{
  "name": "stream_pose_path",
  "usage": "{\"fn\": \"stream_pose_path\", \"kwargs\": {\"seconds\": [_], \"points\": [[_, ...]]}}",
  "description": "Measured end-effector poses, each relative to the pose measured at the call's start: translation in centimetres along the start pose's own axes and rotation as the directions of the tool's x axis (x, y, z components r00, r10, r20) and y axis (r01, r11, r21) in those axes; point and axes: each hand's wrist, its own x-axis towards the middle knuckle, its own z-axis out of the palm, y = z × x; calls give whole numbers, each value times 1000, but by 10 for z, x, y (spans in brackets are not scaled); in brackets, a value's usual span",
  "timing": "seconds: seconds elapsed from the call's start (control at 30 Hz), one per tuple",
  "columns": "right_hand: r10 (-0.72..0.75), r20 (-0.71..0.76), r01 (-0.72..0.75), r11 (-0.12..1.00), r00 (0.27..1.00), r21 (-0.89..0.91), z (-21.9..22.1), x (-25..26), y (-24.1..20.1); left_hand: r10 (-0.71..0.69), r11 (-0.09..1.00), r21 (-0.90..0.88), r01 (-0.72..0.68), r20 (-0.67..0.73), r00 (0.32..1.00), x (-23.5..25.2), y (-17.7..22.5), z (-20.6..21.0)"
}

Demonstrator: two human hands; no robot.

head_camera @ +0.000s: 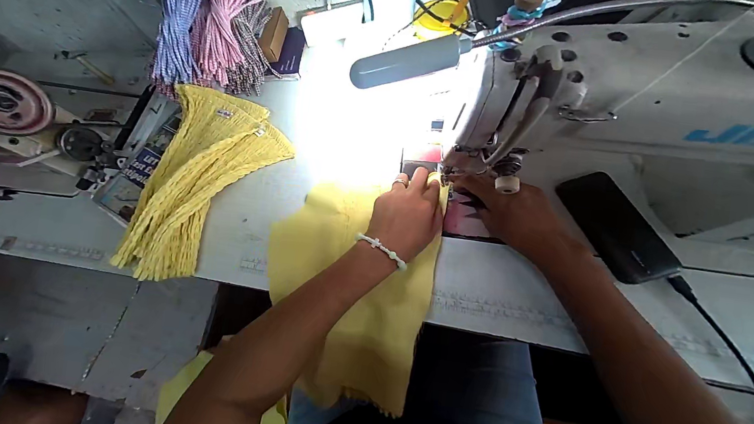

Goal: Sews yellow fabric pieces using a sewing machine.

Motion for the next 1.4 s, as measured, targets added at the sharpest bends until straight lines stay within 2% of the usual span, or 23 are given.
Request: {"fn": "stream_pose_path", "kwargs": {"seconds": [0.1,0.17,0.27,0.37,0.43,0.47,0.57,0.73,0.8,0.87,0.9,0.93,1.0,1.07,1.1,1.17,1.2,1.3,1.33,1.4], "points": [[91,21,-91,996,996,18,-3,-1,-10,12,1000,-2,-12,-117,993,-2,0,12],[135,-60,-131,989,989,66,-5,-11,-22,34,999,3,-34,-144,989,-3,-3,17],[262,-158,-213,938,952,272,-11,-50,-53,76,997,-1,-77,-173,982,-4,-8,20],[345,-22,-289,818,939,498,-7,-108,-105,69,996,-46,-75,-112,991,-12,-9,19],[331,37,-298,791,943,534,10,-137,-135,71,992,-98,-79,-80,994,-24,-10,18],[329,48,-302,787,943,537,19,-147,-144,71,987,-139,-80,-70,995,-34,-9,17],[344,81,-332,773,935,540,41,-158,-157,113,956,-251,-152,-165,980,-83,-1,17],[347,66,-310,719,936,622,45,-159,-165,232,900,-279,-336,-347,909,-191,11,34],[346,173,-360,604,922,712,39,-159,-169,240,884,-290,-367,-393,888,-222,13,50],[291,315,-415,410,904,812,34,-160,-174,241,885,-262,-385,-449,860,-237,10,67],[259,334,-409,335,906,849,34,-161,-177,229,890,-248,-383,-483,845,-240,9,71],[244,311,-376,294,919,879,34,-162,-180,205,897,-240,-373,-520,829,-241,8,72],[301,209,-298,289,931,910,37,-165,-182,109,888,-298,-349,-603,790,-240,4,65],[432,178,-326,296,884,898,40,-167,-176,-46,849,-445,-285,-600,799,-236,-1,52],[487,229,-391,263,843,882,41,-167,-172,-127,822,-512,-250,-593,795,-235,-3,47],[513,387,-511,123,766,851,42,-164,-165,-223,792,-572,-211,-594,773,-235,-4,41],[486,468,-547,25,738,837,42,-163,-164,-206,806,-550,-217,-605,769,-235,-4,39],[324,612,-569,-227,721,790,41,-161,-166,39,851,-393,-347,-611,790,-239,-2,43],[295,629,-569,-268,720,777,39,-158,-169,117,864,-337,-374,-588,801,-240,0,48],[274,640,-560,-319,718,765,35,-153,-172,176,885,-276,-376,-549,817,-245,5,60]]}}
